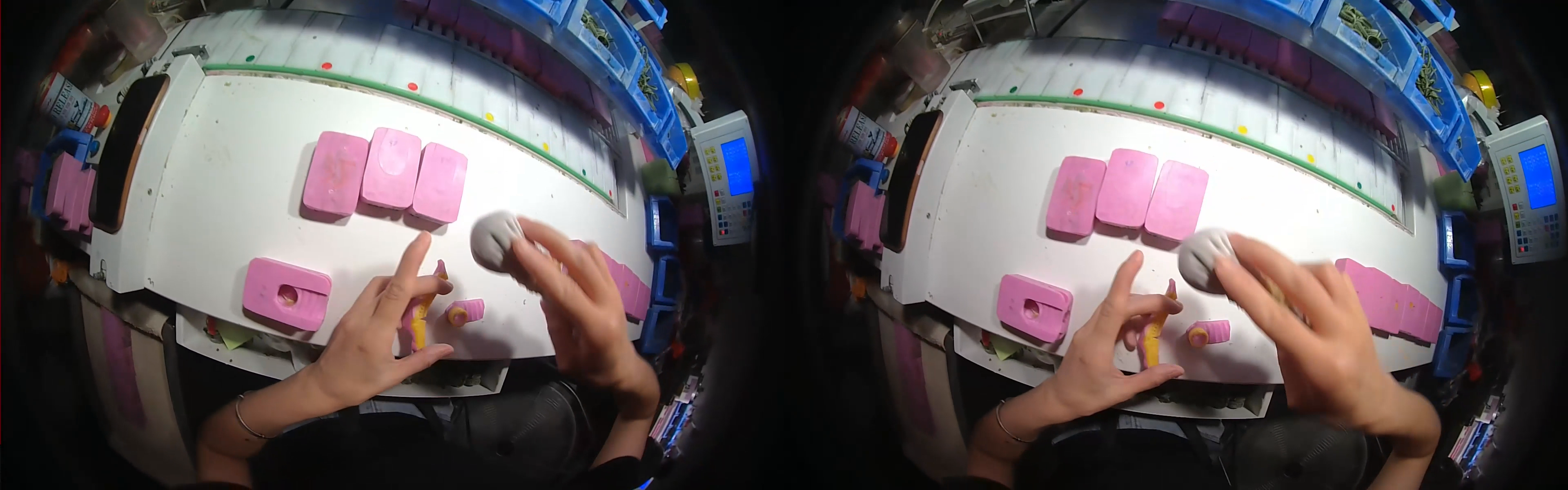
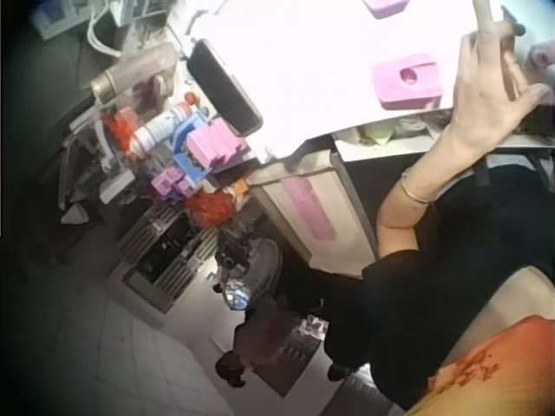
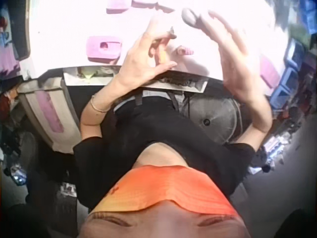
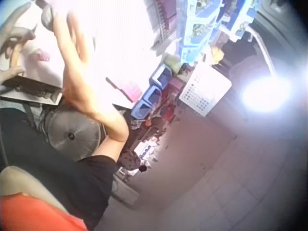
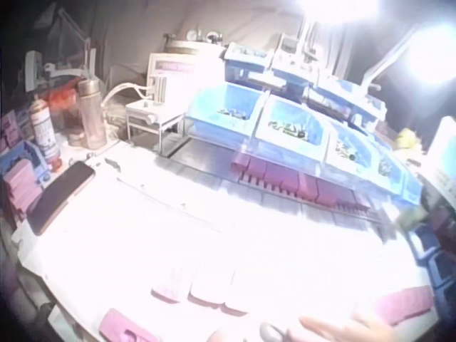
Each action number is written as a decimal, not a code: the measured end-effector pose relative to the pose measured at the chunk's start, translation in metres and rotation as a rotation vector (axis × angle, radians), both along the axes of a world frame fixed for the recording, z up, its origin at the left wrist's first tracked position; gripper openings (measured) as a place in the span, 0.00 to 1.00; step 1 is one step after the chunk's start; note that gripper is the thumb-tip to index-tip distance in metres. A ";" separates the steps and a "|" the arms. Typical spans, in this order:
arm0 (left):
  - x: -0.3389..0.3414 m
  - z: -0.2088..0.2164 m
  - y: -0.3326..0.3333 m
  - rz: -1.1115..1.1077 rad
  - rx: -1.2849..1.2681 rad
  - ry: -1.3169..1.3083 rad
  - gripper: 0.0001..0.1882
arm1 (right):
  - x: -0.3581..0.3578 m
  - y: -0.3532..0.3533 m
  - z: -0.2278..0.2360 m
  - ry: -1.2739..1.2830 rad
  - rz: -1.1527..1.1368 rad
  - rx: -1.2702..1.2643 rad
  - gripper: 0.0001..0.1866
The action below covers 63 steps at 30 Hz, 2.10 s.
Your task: The person assembles small metal hardware components by hand, inserting pins into rings and placing them into a plastic bag. They then write on a sticky note, seal the bag, and organize pink foam blocks on the table.
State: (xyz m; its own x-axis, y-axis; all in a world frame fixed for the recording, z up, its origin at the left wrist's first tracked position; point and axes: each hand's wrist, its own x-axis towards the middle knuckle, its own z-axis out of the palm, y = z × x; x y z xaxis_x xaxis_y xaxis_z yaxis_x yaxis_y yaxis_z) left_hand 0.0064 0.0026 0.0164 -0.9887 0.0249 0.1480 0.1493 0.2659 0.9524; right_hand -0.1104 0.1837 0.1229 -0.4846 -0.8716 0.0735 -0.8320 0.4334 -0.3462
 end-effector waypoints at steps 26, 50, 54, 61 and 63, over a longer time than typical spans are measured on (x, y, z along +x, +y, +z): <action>-0.004 -0.004 -0.004 -0.012 0.153 -0.041 0.62 | 0.040 -0.003 -0.055 0.513 0.228 0.087 0.19; -0.006 -0.002 -0.003 -0.005 0.113 -0.035 0.65 | 0.028 0.002 -0.034 0.272 0.189 0.106 0.26; -0.003 -0.001 -0.004 0.049 0.142 -0.059 0.63 | 0.025 0.000 -0.033 0.549 0.029 -0.122 0.21; -0.008 0.000 -0.001 0.064 0.217 -0.064 0.63 | 0.036 0.002 -0.062 0.597 0.203 0.065 0.16; -0.008 0.002 -0.001 0.090 0.284 -0.133 0.61 | 0.037 0.000 -0.054 0.597 0.235 0.061 0.18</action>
State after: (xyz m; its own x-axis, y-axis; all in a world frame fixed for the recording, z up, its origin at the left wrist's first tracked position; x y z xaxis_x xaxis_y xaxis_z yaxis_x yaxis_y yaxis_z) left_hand -0.0017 0.0015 0.0189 -0.9961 -0.0875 0.0060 0.0066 -0.0065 1.0000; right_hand -0.0738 0.1841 0.0689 -0.1714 -0.9607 0.2181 -0.9489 0.2205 0.2256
